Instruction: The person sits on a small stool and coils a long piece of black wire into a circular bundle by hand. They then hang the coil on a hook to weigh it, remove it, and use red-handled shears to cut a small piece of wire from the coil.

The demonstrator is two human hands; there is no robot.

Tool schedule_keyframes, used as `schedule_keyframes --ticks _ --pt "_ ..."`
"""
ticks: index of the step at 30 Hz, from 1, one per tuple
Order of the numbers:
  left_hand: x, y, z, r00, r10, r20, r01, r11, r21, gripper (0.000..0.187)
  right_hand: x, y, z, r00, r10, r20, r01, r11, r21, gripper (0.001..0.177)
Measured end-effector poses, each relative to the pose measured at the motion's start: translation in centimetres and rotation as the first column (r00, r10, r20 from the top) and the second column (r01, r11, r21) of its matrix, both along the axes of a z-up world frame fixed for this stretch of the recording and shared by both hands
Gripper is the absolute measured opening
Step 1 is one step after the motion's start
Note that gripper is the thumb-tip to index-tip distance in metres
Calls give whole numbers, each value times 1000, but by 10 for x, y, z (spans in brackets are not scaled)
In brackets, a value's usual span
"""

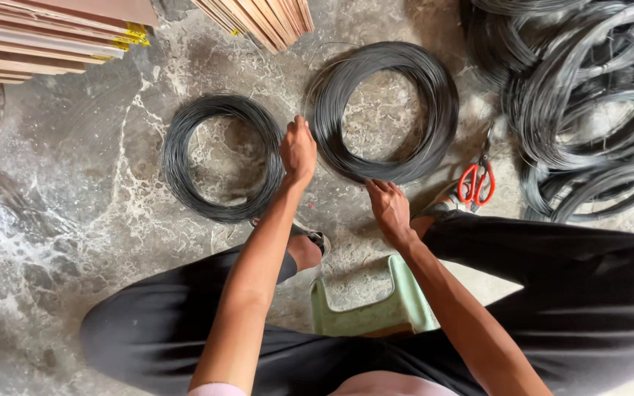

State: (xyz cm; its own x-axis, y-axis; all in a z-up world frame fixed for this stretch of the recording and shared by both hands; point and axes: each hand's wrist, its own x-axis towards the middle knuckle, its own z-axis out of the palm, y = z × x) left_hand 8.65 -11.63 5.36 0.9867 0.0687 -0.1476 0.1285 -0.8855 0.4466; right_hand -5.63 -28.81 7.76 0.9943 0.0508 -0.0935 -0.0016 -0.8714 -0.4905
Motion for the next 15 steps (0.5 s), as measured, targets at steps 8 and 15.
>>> schedule_keyframes --ticks 8,15 --pt "-22 -6 13 999 -20 -27 15 987 -161 13 -9 -4 0 958 -104 -267 142 982 126 35" --pt "-20 -4 14 984 158 -86 -179 910 -375 9 -9 -3 -20 990 -58 -128 83 976 201 28"
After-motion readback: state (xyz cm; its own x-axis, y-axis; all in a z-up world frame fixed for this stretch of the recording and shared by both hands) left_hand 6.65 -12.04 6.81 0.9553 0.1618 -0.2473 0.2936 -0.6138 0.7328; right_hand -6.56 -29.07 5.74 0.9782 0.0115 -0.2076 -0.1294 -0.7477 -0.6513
